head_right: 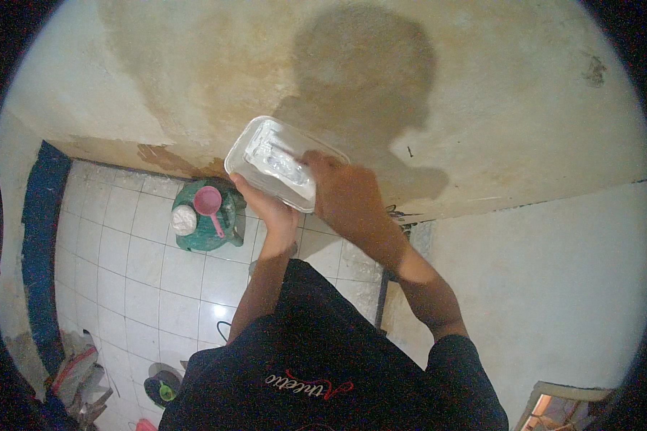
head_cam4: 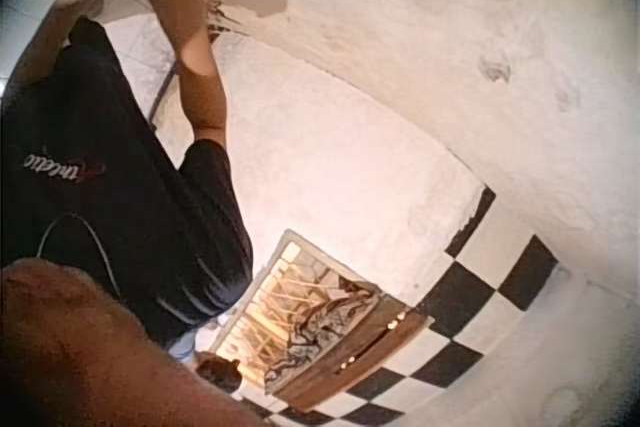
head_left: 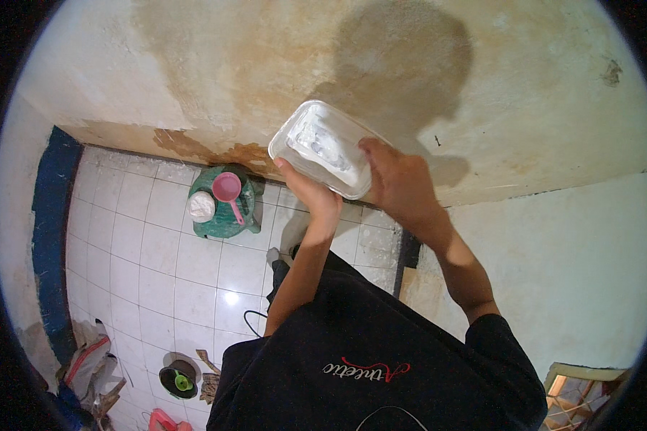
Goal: The person applies a white compound to the ceiling and walls using a putty knife, repeatedly taking more compound from a plastic container.
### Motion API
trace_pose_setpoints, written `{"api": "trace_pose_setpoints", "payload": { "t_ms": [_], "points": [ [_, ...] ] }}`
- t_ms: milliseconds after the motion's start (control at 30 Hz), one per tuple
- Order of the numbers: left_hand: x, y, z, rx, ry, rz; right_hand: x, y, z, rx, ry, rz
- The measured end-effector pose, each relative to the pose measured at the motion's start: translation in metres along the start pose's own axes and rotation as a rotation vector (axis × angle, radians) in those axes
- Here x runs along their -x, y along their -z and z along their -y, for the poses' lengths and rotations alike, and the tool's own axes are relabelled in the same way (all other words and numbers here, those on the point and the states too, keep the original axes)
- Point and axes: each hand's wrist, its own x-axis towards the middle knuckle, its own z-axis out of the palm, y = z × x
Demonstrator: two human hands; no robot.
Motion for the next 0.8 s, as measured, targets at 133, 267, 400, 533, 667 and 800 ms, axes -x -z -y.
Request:
{"api": "trace_pose_setpoints", "payload": {
  "t_ms": [133,267,400,533,667,800],
  "points": [
    [0.001,0.0,-0.002,-0.125,-0.019,-0.026,0.013,-0.015,0.009,-0.112,0.014,0.05],
    [-0.001,-0.001,-0.001,-0.068,-0.057,-0.036,-0.003,0.008,0.0,-0.116,-0.076,-0.034],
    [-0.001,-0.006,-0.001,-0.036,-0.037,-0.013,-0.016,0.02,-0.002,-0.083,-0.113,-0.059],
    [0.0,-0.005,0.002,-0.008,0.007,0.021,-0.01,0.0,-0.003,-0.097,-0.153,0.033],
    [-0.007,0.011,0.008,-0.037,0.043,0.038,-0.001,-0.01,0.0,-0.198,-0.063,-0.024],
    [-0.003,0.0,0.004,-0.04,-0.02,0.0,-0.015,0.015,-0.002,-0.224,-0.162,-0.111]
  ]
}}
